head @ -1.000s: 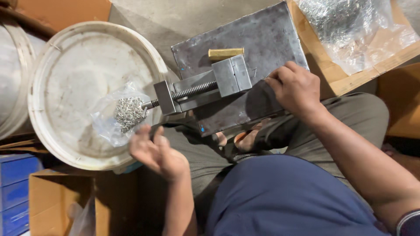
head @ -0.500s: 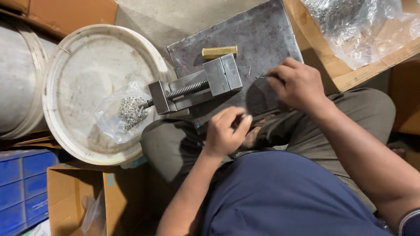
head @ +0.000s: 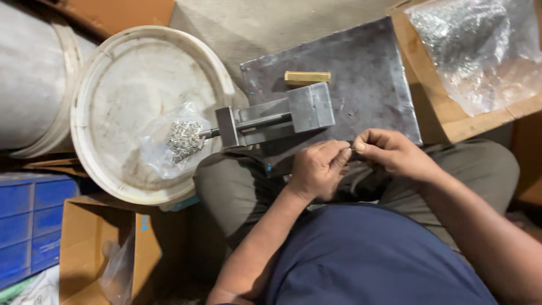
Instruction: The person assembles small metal pins into a metal block held in a vice by hand, picking up the pins one by one and inserting them into holes.
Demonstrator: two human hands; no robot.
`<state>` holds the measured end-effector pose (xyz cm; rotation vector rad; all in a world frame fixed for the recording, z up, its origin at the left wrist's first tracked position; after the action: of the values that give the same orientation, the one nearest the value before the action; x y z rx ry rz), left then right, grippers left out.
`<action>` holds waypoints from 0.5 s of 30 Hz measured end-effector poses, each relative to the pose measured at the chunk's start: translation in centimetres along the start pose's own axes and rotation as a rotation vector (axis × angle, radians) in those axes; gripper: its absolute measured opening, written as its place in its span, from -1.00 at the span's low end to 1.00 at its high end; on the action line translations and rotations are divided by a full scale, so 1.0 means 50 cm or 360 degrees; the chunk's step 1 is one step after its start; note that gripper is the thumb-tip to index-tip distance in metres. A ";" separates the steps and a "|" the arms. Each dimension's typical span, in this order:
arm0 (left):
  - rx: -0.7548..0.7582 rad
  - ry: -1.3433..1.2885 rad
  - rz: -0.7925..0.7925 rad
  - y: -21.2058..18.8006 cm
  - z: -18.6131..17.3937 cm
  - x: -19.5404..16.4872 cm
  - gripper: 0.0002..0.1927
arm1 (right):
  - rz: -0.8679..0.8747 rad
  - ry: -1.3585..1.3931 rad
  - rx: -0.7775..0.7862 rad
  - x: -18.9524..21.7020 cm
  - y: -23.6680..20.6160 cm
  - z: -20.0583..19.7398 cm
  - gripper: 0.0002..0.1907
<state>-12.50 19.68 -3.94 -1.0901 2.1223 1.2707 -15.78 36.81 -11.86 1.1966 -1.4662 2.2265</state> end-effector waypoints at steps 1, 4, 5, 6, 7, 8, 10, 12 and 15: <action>0.0010 -0.0006 -0.0006 -0.004 -0.002 0.005 -0.82 | -0.0008 0.0095 0.0041 0.000 0.001 0.014 -0.79; 0.0024 -0.0383 -0.0299 -0.024 -0.006 0.050 -0.80 | -0.0468 -0.0196 -0.0244 0.051 -0.020 0.044 -0.90; 0.0029 -0.0571 -0.0441 -0.034 -0.004 0.068 -0.79 | -0.0665 -0.0442 -0.0371 0.079 -0.032 0.056 -0.91; 0.0012 -0.0631 -0.0417 -0.037 -0.009 0.075 -0.78 | -0.0863 -0.0690 -0.0498 0.108 -0.045 0.069 -0.91; -0.0003 -0.0691 -0.0390 -0.039 -0.014 0.082 -0.77 | -0.1061 -0.0937 -0.0625 0.137 -0.058 0.086 -0.89; -0.0017 -0.0753 -0.0366 -0.042 -0.018 0.087 -0.77 | -0.1076 -0.0945 -0.0628 0.157 -0.058 0.094 -0.89; -0.0119 -0.0847 -0.0351 -0.050 -0.029 0.095 -0.77 | -0.1106 -0.0960 -0.0637 0.201 -0.054 0.109 -0.89; -0.0195 -0.1011 -0.0425 -0.060 -0.033 0.105 -0.74 | -0.1267 -0.1081 -0.0824 0.254 -0.060 0.120 -0.90; -0.0212 -0.1200 -0.0574 -0.074 -0.026 0.116 -0.70 | -0.1301 -0.1240 -0.0911 0.313 -0.042 0.145 -0.89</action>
<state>-12.96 15.19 -9.29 -0.8086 1.2408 1.3678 -20.98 27.91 2.11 2.0259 -1.2949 0.7610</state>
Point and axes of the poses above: each hand's wrist, its own y-axis towards the middle knuckle, its own z-axis out of the palm, x = y × z, the point moved 7 cm from there along y, towards the middle knuckle, and after that the axes turned 15 degrees about z, right-handed, at the moved point
